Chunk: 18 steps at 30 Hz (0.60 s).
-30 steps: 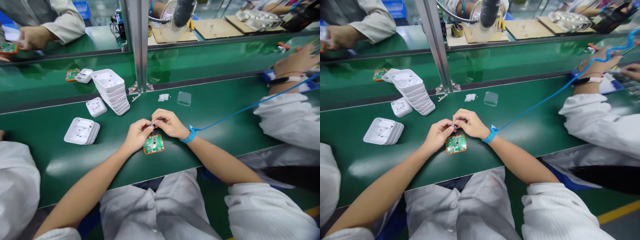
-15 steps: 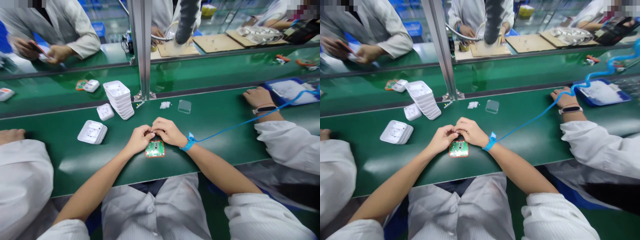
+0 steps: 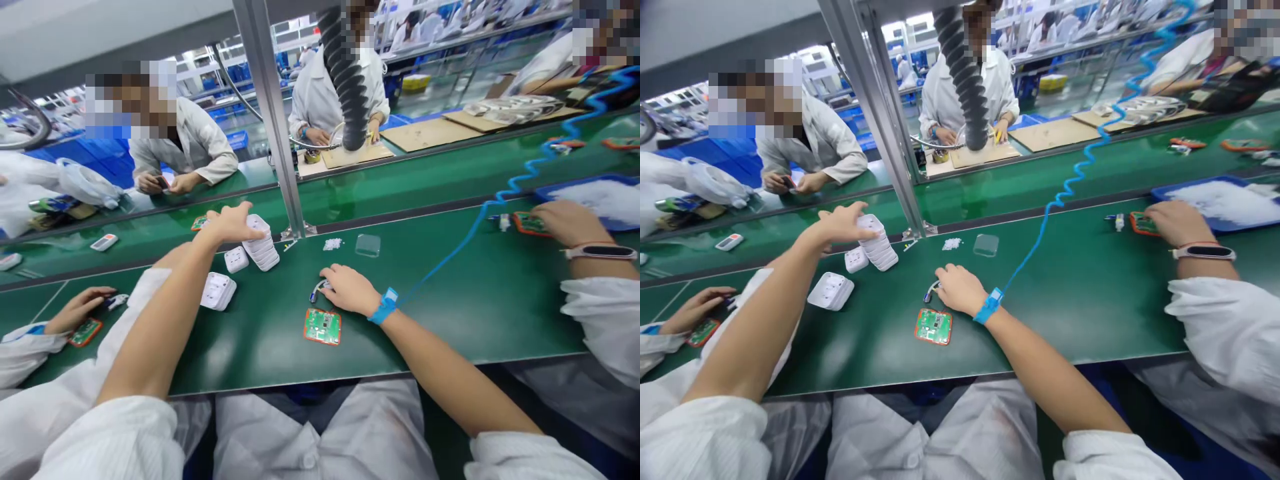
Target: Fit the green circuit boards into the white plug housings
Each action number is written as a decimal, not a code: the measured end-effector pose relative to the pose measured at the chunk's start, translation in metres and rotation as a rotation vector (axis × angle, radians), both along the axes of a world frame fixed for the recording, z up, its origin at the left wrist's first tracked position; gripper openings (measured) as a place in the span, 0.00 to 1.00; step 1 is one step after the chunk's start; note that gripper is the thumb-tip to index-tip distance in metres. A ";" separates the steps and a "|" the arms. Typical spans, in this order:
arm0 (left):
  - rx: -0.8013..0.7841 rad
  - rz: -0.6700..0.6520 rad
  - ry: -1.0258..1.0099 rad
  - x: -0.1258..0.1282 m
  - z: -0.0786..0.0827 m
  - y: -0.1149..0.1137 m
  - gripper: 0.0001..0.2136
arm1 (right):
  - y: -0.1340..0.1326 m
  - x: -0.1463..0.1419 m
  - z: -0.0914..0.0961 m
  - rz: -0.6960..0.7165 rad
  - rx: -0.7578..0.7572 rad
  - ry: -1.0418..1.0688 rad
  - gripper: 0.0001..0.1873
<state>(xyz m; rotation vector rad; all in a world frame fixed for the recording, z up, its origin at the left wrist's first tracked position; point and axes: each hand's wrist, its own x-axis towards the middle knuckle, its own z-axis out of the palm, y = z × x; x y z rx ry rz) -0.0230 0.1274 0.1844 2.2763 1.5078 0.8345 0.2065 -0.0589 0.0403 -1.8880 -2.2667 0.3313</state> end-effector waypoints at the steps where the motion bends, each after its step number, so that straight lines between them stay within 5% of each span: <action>1: -0.014 -0.004 0.056 -0.001 0.000 0.000 0.28 | 0.000 0.000 0.000 0.005 0.001 0.026 0.15; 4: 0.091 -0.050 0.159 -0.001 0.003 -0.022 0.34 | 0.001 -0.003 -0.003 0.004 0.050 0.142 0.16; 8: 0.277 -0.271 0.054 0.012 -0.007 -0.081 0.40 | 0.006 -0.004 -0.008 0.101 0.158 0.379 0.17; 12: 0.232 -0.161 -0.203 0.030 -0.062 -0.128 0.28 | 0.015 0.003 -0.013 0.181 0.280 0.609 0.16; 18: -0.343 0.155 -0.849 0.038 -0.157 -0.126 0.21 | 0.021 0.006 -0.019 0.132 0.305 0.706 0.15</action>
